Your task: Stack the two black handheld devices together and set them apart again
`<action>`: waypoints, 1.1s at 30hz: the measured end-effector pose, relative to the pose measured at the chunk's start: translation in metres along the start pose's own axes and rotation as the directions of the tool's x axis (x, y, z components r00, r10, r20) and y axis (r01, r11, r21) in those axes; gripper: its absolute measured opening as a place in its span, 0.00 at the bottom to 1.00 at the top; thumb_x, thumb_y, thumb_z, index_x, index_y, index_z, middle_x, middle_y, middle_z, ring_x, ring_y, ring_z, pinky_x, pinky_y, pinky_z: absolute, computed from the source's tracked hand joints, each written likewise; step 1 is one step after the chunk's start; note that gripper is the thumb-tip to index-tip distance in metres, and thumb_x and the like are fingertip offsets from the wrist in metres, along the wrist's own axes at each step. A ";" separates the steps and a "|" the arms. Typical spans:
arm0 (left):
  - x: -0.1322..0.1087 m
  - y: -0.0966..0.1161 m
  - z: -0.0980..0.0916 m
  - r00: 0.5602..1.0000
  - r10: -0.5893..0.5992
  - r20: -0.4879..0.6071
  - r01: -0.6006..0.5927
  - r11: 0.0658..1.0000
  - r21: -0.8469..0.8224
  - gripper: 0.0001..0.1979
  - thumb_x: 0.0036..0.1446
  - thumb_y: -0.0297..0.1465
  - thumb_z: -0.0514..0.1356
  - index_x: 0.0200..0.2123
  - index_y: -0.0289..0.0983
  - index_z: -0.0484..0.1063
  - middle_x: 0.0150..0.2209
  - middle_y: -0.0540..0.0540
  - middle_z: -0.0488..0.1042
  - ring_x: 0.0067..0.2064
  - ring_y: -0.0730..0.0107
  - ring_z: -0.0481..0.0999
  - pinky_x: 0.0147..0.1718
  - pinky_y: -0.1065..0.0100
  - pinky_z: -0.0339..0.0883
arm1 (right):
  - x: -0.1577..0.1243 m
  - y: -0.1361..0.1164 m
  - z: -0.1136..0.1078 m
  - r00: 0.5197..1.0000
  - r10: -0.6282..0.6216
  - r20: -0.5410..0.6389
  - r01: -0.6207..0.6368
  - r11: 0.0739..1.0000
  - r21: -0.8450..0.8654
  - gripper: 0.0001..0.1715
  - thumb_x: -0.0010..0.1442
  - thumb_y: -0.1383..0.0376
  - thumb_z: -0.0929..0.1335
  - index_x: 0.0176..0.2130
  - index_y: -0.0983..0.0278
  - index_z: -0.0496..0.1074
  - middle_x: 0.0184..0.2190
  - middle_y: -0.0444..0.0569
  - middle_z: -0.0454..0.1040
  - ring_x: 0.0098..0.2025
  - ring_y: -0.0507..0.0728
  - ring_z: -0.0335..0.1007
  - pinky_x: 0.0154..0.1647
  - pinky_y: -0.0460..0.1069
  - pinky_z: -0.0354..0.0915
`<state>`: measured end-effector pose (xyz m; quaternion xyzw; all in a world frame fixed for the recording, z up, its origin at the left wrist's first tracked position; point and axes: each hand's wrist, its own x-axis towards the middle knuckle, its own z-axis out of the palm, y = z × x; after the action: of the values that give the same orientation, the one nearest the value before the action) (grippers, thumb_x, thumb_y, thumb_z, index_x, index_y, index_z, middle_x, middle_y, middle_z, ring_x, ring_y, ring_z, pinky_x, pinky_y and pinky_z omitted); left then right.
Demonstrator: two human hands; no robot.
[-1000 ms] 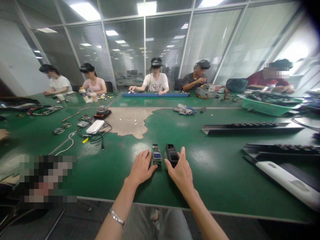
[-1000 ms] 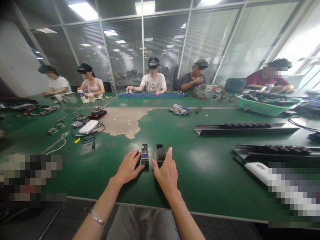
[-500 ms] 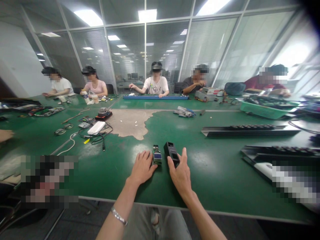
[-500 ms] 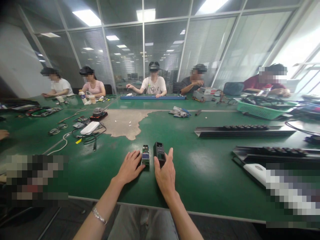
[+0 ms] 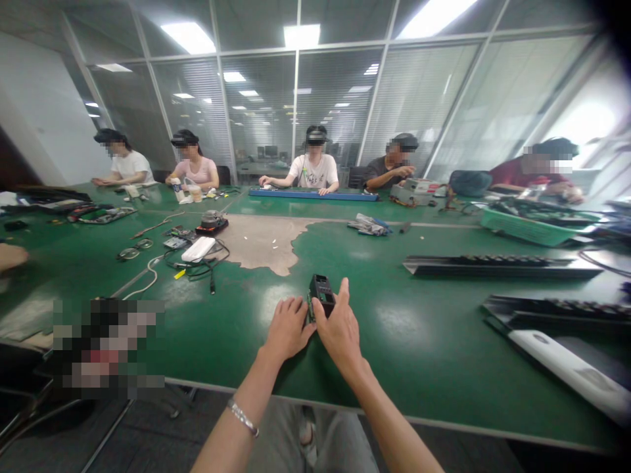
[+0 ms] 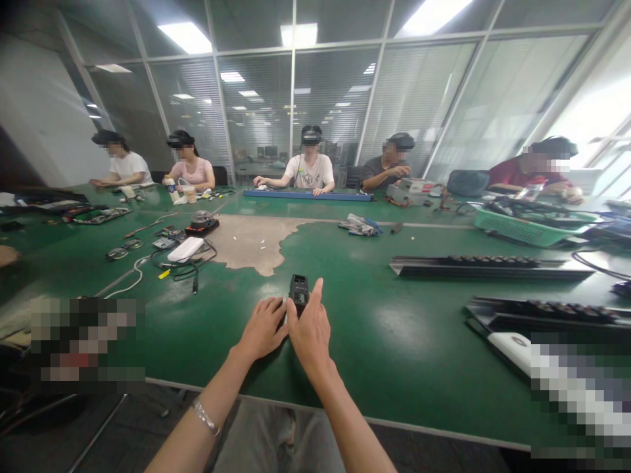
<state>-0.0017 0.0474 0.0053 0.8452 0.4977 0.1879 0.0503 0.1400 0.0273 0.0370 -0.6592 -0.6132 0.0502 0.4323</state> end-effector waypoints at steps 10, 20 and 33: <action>0.000 -0.004 0.009 0.999 -0.044 -0.024 0.043 0.998 -0.039 0.30 0.67 0.40 0.53 0.68 0.34 0.56 0.68 0.34 0.61 0.70 0.50 0.58 0.69 0.47 0.47 | 0.001 -0.004 0.008 0.998 -0.061 0.012 0.061 0.994 -0.089 0.48 0.68 0.52 0.61 0.72 0.76 0.38 0.51 0.68 0.76 0.49 0.70 0.76 0.47 0.62 0.70; 0.002 -0.005 0.008 0.999 -0.032 -0.003 0.032 0.996 -0.077 0.43 0.57 0.43 0.58 0.69 0.27 0.51 0.70 0.29 0.57 0.70 0.45 0.55 0.70 0.47 0.45 | -0.005 0.002 0.011 0.997 -0.050 0.064 0.057 0.991 -0.119 0.50 0.68 0.51 0.61 0.73 0.75 0.37 0.52 0.67 0.75 0.49 0.69 0.75 0.49 0.61 0.70; 0.002 -0.007 0.011 0.998 -0.046 0.047 0.048 0.997 -0.052 0.41 0.55 0.35 0.58 0.70 0.31 0.51 0.71 0.34 0.54 0.72 0.48 0.52 0.71 0.48 0.43 | -0.021 0.032 0.028 0.979 -0.201 -0.015 0.199 0.976 -0.092 0.54 0.67 0.47 0.63 0.73 0.73 0.35 0.66 0.70 0.62 0.62 0.71 0.65 0.59 0.65 0.65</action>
<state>-0.0022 0.0539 -0.0061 0.8357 0.5111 0.1806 0.0885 0.1431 0.0273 -0.0102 -0.6134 -0.6729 -0.0291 0.4124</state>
